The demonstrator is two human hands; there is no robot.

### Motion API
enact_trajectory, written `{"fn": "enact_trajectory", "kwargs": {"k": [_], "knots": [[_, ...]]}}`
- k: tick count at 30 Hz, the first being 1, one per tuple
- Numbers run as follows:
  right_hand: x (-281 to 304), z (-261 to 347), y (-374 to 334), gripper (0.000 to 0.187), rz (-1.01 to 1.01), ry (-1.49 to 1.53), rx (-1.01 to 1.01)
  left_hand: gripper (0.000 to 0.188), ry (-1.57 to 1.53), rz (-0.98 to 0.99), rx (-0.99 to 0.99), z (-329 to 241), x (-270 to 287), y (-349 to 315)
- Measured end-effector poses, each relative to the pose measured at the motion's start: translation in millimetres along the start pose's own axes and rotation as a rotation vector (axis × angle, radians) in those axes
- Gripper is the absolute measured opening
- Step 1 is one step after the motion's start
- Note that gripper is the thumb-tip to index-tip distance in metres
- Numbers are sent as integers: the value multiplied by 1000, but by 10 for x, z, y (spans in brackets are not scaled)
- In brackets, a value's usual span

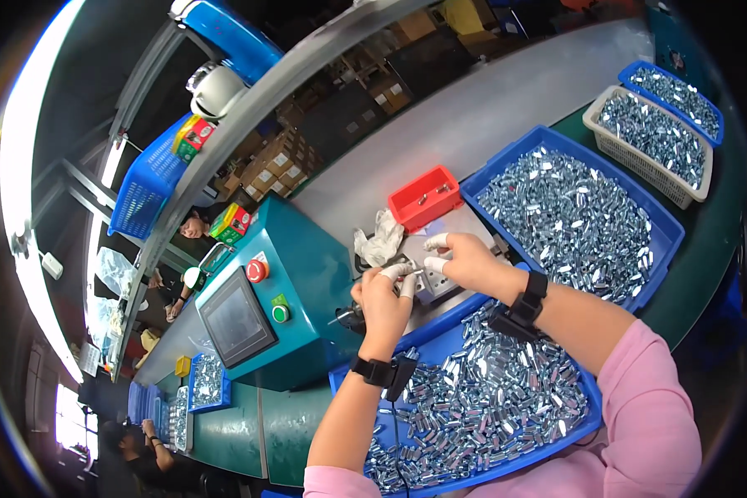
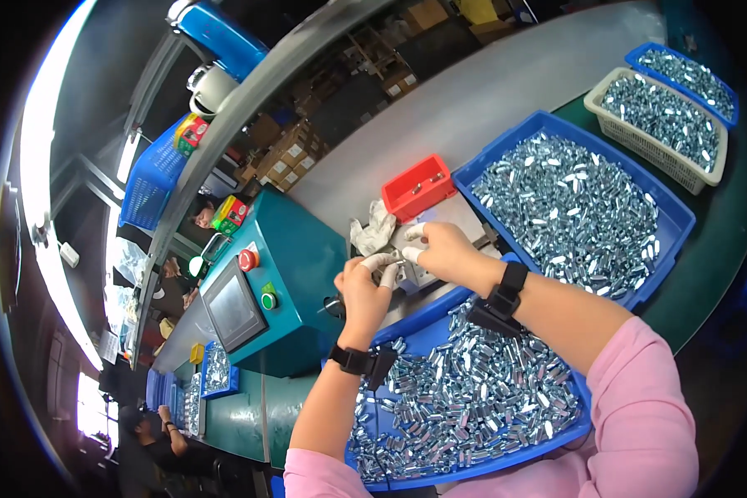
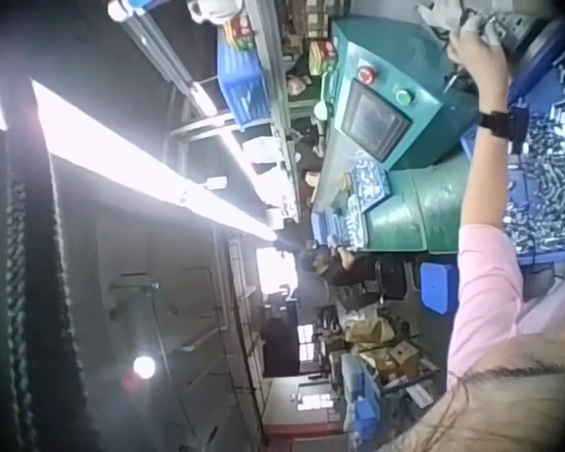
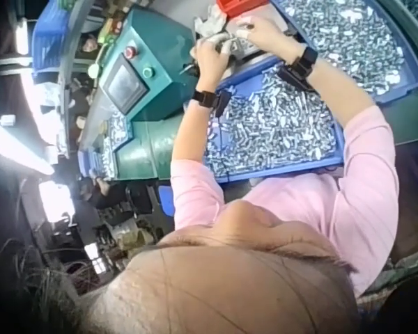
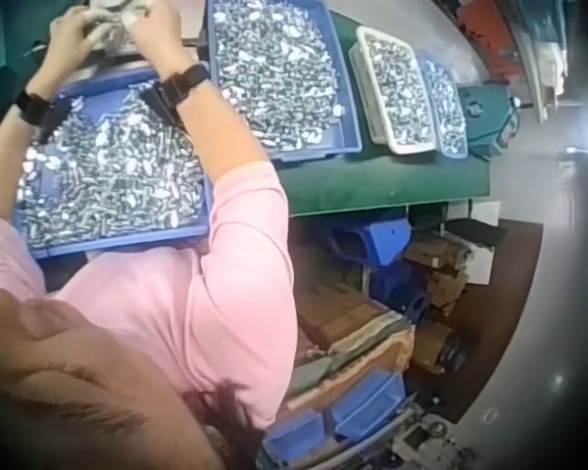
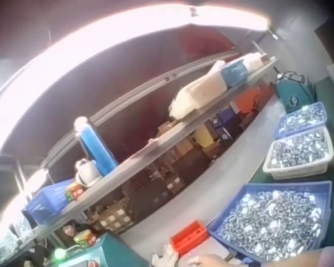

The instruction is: The person picks up a metal part from a blue bin, inserts it into the machine, and presses a green button. After the machine finishes, the person removes the part and places it into a different blue bin.

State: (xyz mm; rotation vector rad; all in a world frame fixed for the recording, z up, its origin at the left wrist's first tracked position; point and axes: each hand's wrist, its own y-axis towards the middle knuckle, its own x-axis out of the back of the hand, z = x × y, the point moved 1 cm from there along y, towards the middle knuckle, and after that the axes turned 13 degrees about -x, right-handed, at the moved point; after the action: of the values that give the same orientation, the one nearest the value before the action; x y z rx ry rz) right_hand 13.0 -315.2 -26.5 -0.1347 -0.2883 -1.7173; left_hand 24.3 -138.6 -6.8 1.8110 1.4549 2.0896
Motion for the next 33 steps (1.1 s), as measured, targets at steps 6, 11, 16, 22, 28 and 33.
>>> {"fn": "enact_trajectory", "kwargs": {"k": [6,11,16,22,28,33], "knots": [[77,-28,-15,30,-1,-54,-119,13,136,89,-63,43,24,-18],[27,12,-51,29,20,-48,-58,13,97,209,13,153,87,73],[-22,-77,-55,28,138,-14,-83,14,82,253,-35,160,109,117],[-17,-35,-124,26,335,25,-256,17,-56,325,-11,-290,246,-302],[-78,153,-273,33,541,17,-522,17,-229,556,53,-445,106,-891],[-146,89,-344,45,681,115,-516,19,-346,530,65,-383,108,-920]]}}
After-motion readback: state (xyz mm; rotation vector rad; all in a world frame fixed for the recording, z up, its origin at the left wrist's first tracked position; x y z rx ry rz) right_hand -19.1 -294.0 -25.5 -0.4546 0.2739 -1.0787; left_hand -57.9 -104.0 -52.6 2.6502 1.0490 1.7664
